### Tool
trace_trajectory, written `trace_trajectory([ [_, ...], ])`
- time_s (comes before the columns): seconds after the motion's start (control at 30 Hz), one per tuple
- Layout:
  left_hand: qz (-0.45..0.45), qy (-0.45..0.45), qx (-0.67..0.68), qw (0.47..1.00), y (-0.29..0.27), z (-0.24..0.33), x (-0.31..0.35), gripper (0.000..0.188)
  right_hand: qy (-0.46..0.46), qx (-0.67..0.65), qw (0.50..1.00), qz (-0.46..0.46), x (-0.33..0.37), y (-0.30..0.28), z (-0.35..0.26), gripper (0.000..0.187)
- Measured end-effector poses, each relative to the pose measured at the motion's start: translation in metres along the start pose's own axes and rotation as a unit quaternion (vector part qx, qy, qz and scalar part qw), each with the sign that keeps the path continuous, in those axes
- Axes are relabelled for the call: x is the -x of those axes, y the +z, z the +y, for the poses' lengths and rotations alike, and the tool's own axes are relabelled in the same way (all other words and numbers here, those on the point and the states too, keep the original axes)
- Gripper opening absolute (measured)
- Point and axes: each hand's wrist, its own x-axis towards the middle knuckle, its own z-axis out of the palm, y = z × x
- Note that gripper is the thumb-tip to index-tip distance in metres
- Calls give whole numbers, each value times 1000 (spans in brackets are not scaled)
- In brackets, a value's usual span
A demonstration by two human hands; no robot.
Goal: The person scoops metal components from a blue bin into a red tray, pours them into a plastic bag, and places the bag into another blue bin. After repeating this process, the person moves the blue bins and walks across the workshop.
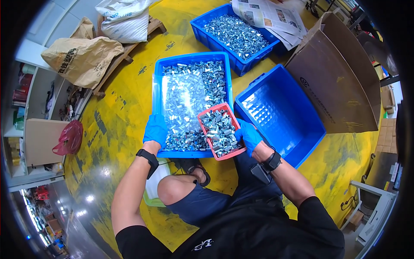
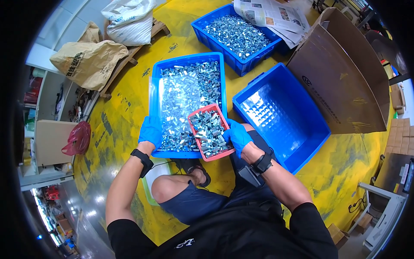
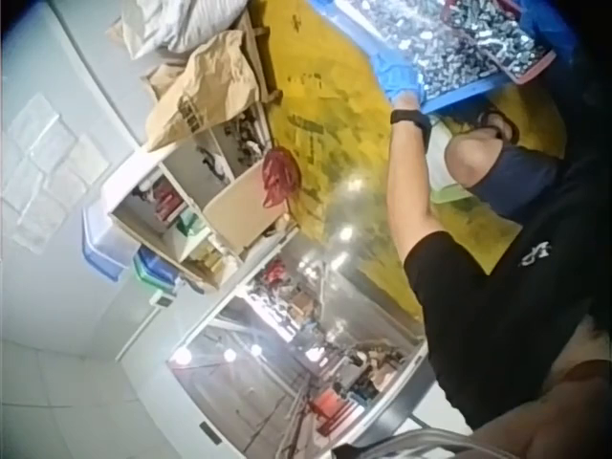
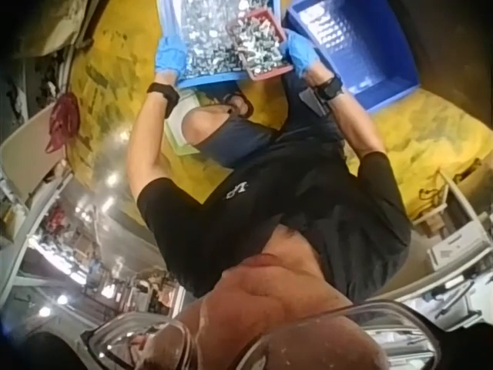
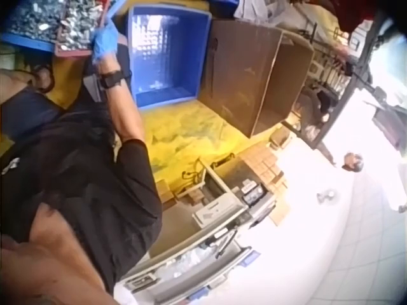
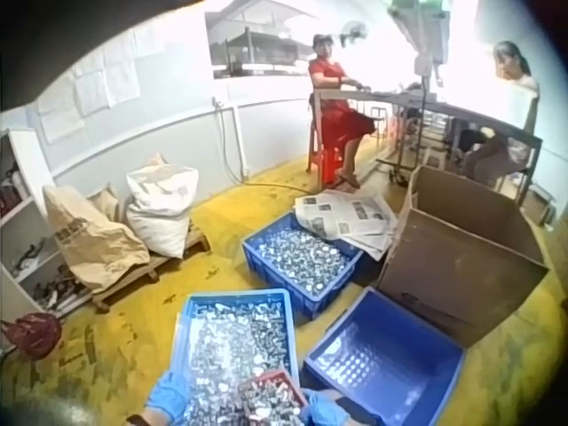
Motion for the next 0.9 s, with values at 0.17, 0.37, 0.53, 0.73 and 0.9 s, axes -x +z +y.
trace_trajectory([
  [0.17, -21, -89, 58, 994, 5, 1, -3, 25, -5, -14, 1000, 10, -1, 1, 6, 49],
  [0.37, -2, 53, -86, 995, 16, 1, 1, 22, -3, -27, 999, 19, 6, 5, 0, 46],
  [0.53, 27, 59, -80, 995, 21, 3, -12, 20, -7, -25, 1000, 13, 8, 8, -3, 45],
  [0.73, -113, 19, 43, 993, -5, 13, -9, 20, -12, -58, 998, 11, 3, 5, 6, 45],
  [0.9, -55, 52, 26, 997, 8, 4, 4, 18, -10, -36, 999, -9, 2, 2, 5, 46],
])
